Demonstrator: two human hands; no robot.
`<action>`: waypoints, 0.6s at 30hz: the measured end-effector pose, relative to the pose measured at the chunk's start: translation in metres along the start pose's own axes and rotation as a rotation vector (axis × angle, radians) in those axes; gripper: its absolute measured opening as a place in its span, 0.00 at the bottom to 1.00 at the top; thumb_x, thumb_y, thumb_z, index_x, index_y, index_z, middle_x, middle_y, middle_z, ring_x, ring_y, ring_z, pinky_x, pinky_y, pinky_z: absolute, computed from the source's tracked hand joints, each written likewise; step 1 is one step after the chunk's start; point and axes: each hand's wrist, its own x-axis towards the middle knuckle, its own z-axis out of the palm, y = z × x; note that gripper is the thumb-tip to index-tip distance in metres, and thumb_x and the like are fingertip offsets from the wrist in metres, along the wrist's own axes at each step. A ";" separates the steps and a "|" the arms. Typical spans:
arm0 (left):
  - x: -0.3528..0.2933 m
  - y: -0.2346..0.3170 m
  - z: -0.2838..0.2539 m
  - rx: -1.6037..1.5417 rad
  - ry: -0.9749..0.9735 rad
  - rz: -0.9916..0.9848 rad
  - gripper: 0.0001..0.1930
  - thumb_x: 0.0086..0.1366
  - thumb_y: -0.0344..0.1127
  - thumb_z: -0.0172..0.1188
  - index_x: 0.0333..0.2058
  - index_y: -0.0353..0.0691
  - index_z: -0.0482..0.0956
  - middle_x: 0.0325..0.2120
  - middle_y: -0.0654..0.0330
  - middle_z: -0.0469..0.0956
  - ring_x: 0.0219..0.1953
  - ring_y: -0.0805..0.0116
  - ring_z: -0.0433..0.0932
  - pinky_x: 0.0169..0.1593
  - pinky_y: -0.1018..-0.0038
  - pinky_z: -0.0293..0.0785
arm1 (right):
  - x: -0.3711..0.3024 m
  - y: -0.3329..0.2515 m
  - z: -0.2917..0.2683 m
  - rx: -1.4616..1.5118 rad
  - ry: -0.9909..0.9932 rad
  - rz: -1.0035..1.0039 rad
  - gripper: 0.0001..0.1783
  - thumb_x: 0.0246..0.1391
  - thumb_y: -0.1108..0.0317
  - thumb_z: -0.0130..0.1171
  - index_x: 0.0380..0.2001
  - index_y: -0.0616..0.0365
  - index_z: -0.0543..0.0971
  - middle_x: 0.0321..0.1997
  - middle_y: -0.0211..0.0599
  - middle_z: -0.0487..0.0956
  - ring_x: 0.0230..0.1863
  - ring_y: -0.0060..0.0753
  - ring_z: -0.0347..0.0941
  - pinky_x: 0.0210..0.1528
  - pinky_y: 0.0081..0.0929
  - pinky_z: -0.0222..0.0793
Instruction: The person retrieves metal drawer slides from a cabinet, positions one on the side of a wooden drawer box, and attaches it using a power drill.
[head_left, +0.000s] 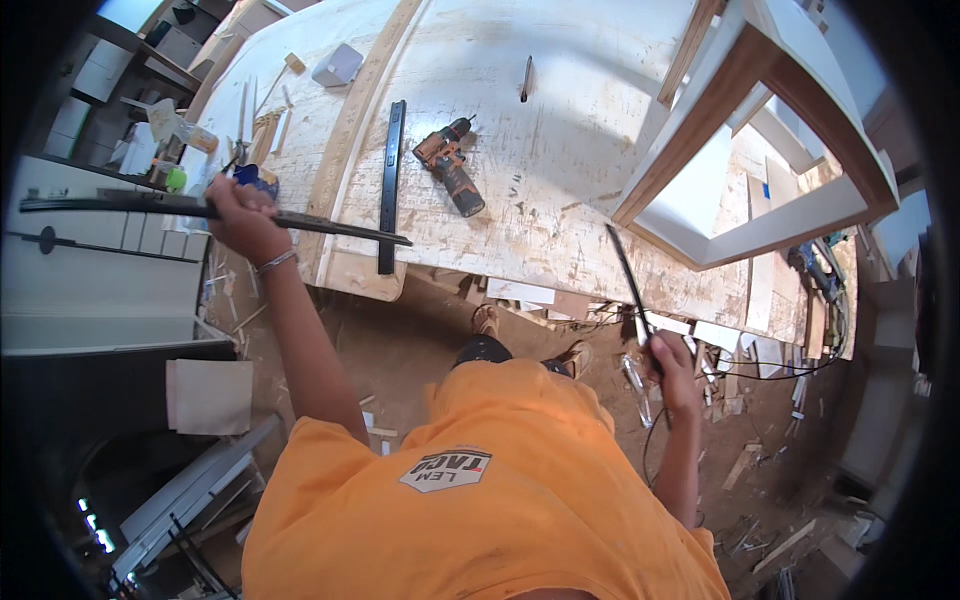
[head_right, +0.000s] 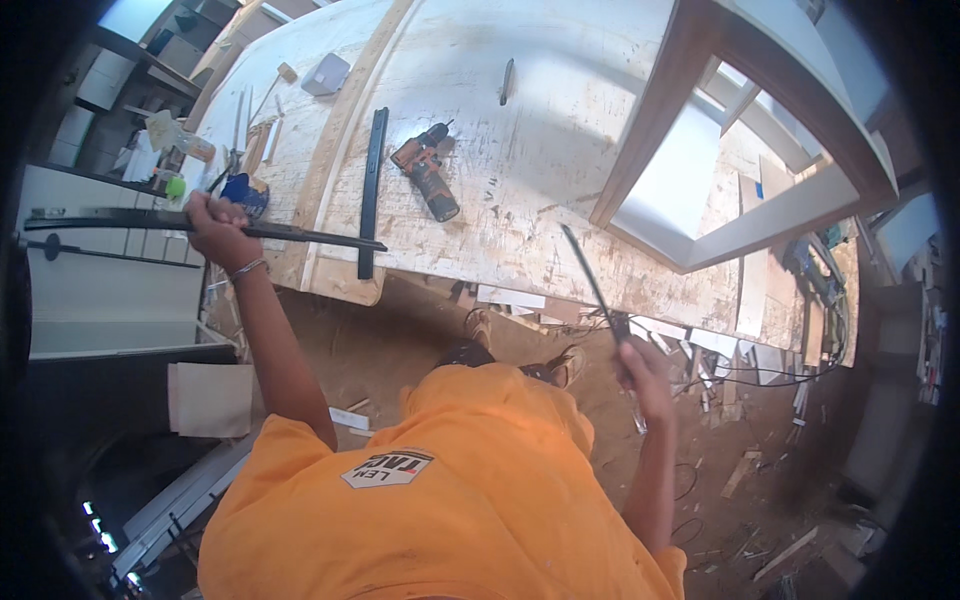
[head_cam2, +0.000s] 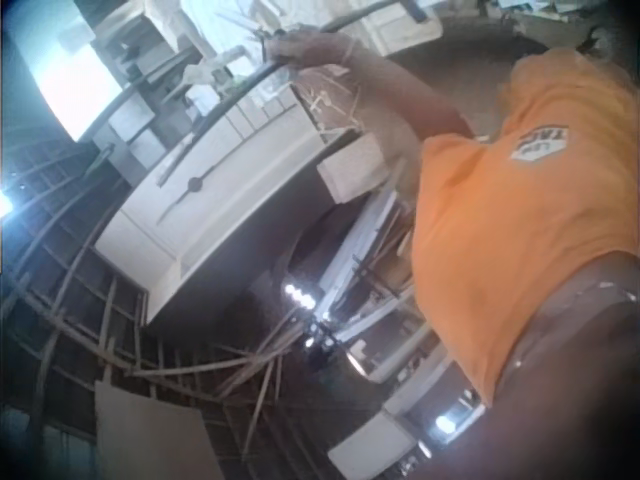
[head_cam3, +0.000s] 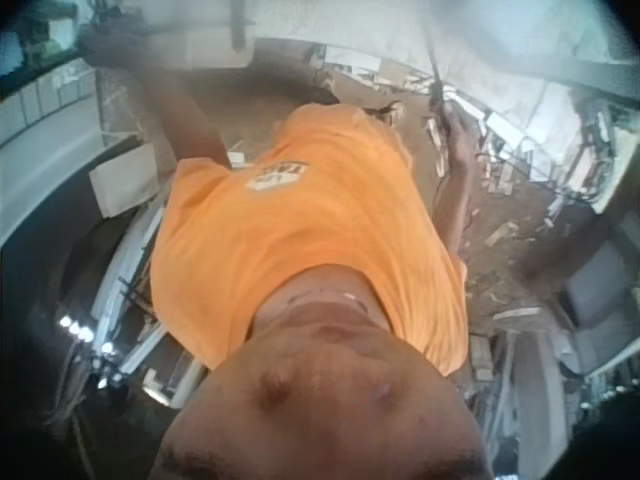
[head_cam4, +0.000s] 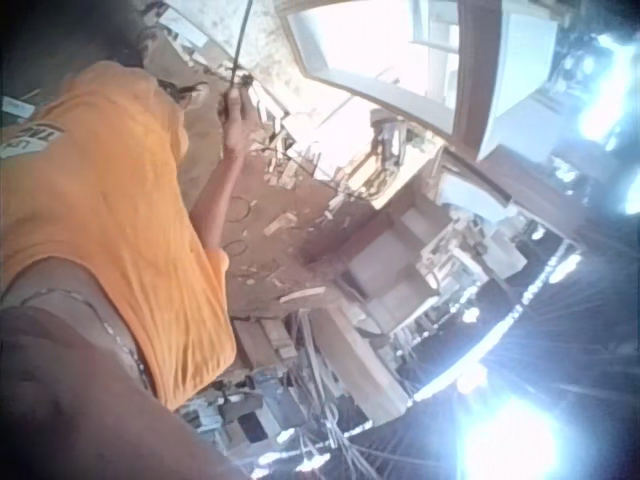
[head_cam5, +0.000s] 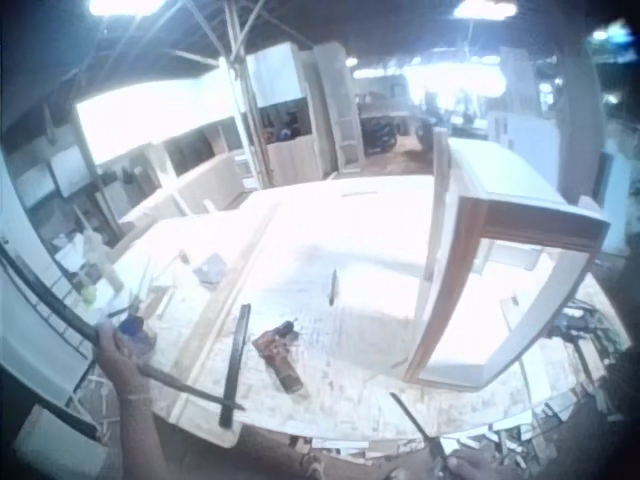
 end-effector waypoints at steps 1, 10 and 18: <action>0.003 -0.020 0.003 0.010 -0.020 -0.012 0.08 0.68 0.36 0.55 0.29 0.43 0.69 0.13 0.72 0.60 0.13 0.83 0.59 0.16 0.82 0.57 | 0.007 -0.015 0.024 -0.026 -0.009 -0.027 0.19 0.65 0.52 0.54 0.32 0.57 0.77 0.21 0.22 0.67 0.22 0.16 0.59 0.25 0.18 0.53; -0.059 -0.223 -0.039 0.473 -0.320 -0.234 0.14 0.70 0.43 0.57 0.43 0.37 0.73 0.22 0.67 0.70 0.24 0.77 0.66 0.31 0.78 0.65 | 0.126 -0.124 0.176 -0.088 -0.008 -0.150 0.19 0.63 0.60 0.58 0.48 0.67 0.76 0.26 0.29 0.72 0.24 0.18 0.66 0.28 0.21 0.63; -0.031 -0.215 -0.049 0.160 -0.248 -0.666 0.12 0.72 0.42 0.54 0.38 0.38 0.76 0.20 0.71 0.64 0.19 0.83 0.61 0.22 0.80 0.57 | 0.338 -0.117 0.267 -0.354 0.068 -0.190 0.28 0.52 0.75 0.57 0.59 0.62 0.70 0.37 0.43 0.79 0.33 0.32 0.76 0.37 0.30 0.73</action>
